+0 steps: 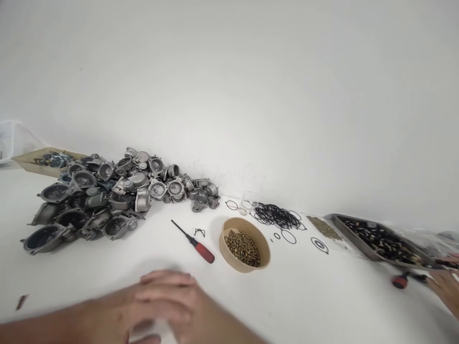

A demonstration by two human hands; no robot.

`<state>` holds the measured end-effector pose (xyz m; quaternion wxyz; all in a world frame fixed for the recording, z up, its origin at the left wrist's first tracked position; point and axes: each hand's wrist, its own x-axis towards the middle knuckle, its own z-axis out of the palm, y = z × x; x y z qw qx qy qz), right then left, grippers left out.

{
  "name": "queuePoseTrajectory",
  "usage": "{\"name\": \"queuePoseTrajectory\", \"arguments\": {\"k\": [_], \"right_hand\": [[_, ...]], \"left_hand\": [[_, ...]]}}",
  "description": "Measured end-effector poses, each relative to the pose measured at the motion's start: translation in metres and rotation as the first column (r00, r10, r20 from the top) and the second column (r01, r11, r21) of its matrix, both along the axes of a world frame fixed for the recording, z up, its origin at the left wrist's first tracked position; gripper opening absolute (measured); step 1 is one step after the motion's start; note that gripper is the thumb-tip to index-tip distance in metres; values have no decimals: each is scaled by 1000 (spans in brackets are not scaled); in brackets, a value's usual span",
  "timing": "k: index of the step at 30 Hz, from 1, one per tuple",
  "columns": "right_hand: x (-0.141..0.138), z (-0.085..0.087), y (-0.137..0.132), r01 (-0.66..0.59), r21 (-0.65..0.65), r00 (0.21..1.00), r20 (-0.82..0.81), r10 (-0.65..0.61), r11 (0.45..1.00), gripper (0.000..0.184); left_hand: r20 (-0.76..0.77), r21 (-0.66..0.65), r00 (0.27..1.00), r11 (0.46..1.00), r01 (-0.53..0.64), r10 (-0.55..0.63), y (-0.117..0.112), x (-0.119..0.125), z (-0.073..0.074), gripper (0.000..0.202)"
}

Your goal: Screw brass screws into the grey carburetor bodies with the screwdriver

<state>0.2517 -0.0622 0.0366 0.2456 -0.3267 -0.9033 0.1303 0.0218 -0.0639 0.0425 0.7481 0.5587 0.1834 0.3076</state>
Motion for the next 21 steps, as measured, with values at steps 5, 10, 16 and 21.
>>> {"name": "queuePoseTrajectory", "arguments": {"k": [5, 10, 16, 21], "right_hand": [[41, 25, 27, 271, 79, 944, -219, -249, 959, 32], [70, 36, 30, 402, 63, 906, -174, -386, 914, 22], [54, 24, 23, 382, 50, 924, 3, -383, 923, 36], [52, 8, 25, 490, 20, 854, 189, -484, 872, 51]], "left_hand": [[50, 151, 937, 924, -350, 347, 44, -14, -15, 32], [201, -383, 897, 875, -298, 393, 59, -20, -17, 38], [316, -512, 894, 850, -121, 318, 54, -12, -25, 50], [367, -498, 877, 862, -97, 311, 59, -12, -36, 52]]}}
